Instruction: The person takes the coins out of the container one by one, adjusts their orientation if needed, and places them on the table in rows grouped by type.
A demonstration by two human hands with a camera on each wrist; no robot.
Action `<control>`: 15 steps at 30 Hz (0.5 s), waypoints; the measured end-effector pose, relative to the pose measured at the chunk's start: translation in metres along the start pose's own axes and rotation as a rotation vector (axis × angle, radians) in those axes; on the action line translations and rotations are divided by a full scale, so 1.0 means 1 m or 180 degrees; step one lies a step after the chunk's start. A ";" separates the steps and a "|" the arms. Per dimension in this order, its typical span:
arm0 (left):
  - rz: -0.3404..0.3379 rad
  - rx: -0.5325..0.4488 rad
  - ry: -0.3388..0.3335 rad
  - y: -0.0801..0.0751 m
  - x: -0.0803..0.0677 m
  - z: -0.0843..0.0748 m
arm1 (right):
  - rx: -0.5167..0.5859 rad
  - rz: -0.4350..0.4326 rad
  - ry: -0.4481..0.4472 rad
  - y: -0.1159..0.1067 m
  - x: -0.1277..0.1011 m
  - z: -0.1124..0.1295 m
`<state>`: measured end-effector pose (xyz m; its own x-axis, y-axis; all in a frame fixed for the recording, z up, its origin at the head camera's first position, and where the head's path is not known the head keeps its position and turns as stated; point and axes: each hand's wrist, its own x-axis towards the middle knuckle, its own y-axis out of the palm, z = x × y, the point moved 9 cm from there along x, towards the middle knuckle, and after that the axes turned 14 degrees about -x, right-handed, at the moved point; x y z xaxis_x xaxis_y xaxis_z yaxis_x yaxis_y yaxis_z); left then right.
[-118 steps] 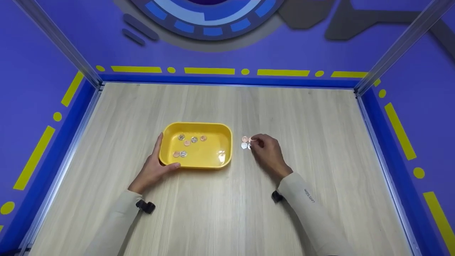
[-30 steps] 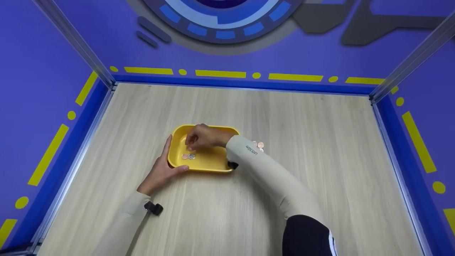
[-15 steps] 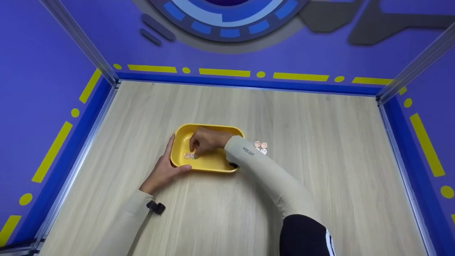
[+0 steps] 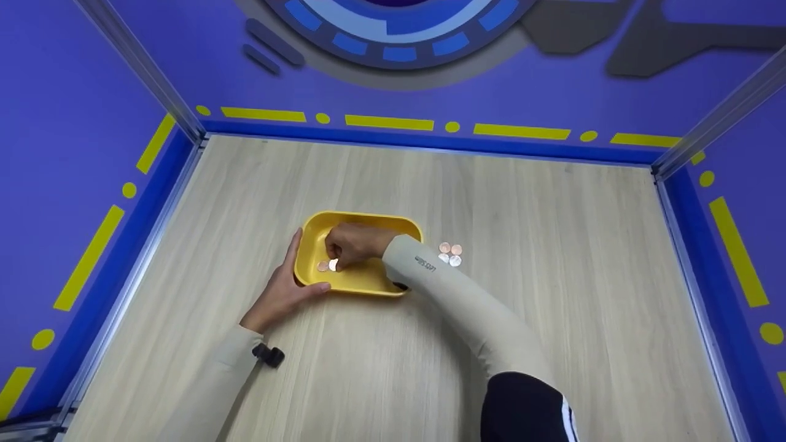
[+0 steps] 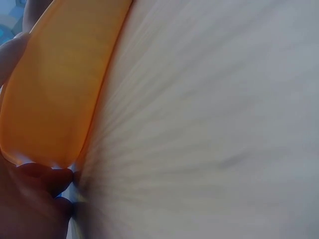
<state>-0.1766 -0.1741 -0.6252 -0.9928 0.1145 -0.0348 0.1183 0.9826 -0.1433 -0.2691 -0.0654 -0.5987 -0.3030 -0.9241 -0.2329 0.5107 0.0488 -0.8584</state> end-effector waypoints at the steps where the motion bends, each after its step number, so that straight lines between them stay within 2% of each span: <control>1: 0.0010 -0.0008 0.0007 0.000 0.000 -0.001 | 0.0017 0.0007 0.0031 0.000 0.000 -0.001; 8: 0.0007 0.0018 -0.0022 0.000 0.001 0.000 | 0.0054 -0.0031 0.0076 -0.011 -0.004 0.003; 15: 0.0004 -0.0042 -0.0098 0.000 0.000 0.004 | 0.0357 -0.0243 0.0286 -0.033 -0.022 -0.005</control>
<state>-0.1766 -0.1747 -0.6293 -0.9916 0.1114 -0.0655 0.1192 0.9843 -0.1301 -0.2831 -0.0448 -0.5677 -0.4125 -0.8857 -0.2132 0.5685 -0.0674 -0.8199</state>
